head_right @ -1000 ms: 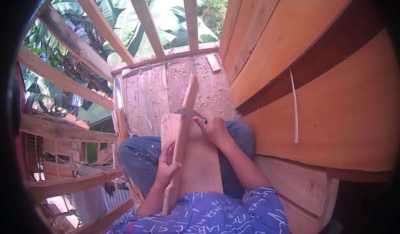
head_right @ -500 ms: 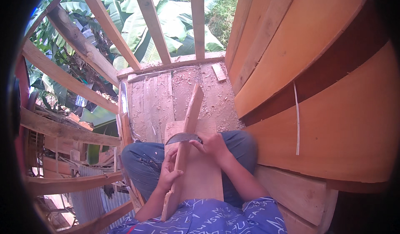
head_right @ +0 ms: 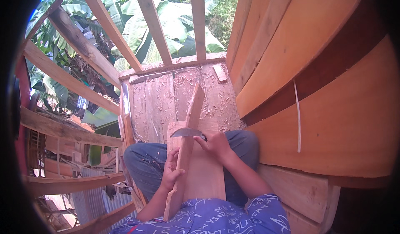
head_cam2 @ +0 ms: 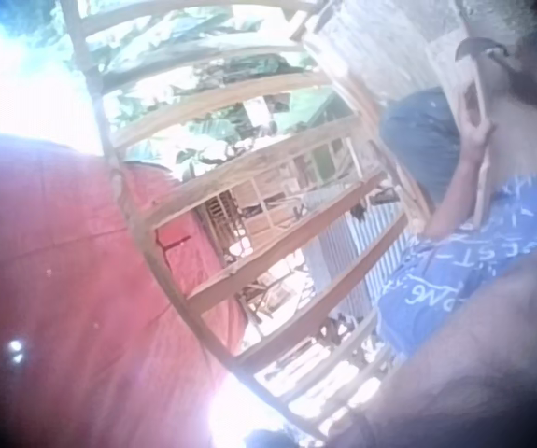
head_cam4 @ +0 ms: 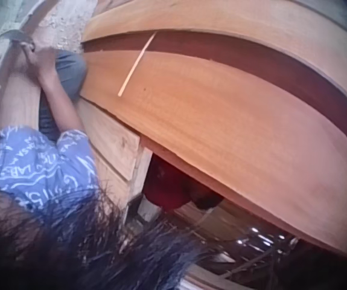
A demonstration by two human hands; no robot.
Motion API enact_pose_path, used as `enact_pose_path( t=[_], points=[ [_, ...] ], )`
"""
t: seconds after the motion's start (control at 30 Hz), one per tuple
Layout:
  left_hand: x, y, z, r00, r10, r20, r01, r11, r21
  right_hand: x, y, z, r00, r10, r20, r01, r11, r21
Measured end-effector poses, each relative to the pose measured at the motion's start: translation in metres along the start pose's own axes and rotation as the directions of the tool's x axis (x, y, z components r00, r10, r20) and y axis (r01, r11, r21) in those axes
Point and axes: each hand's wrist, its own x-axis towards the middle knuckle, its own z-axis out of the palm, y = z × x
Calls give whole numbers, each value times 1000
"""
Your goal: The person sits cross-legged on a wooden floor and uses a curved knife to shave thin layers from a rectangular wooden plank. They hold the plank with their left hand and repeatedly draw the knife along its surface to smooth it, generating wood shavings.
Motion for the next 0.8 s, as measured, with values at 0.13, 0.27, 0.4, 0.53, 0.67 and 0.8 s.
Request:
enact_pose_path(
  t=[0.13, 0.27, 0.4, 0.53, 0.67, 0.8],
  points=[
    [2, -6, -5, 1000, 16, 3, -16, 999, 40, 4, -5, -6, 985, 174, -8, -174, 985, 3],
    [-2, 5, 4, 999, -30, -19, 30, 999, 37, -4, -14, -18, 970, 233, 72, -239, 967, 92],
    [2, 9, 10, 1000, 4, 8, -4, 1000, -16, -2, -23, -23, 945, 117, 307, -92, 991, -93],
    [6, 6, 4, 1000, -12, -12, 12, 1000, 19, 24, -31, -29, 950, 265, 167, -277, 959, 53],
    [0, 7, -2, 998, -48, 27, 50, 996, -75, 10, -27, -3, 995, 98, 14, -98, 995, -15],
    [-1, 4, 0, 999, -43, 8, 43, 999, 16, 26, 1, -14, 955, 286, -71, -288, 957, -20]
  ],
)
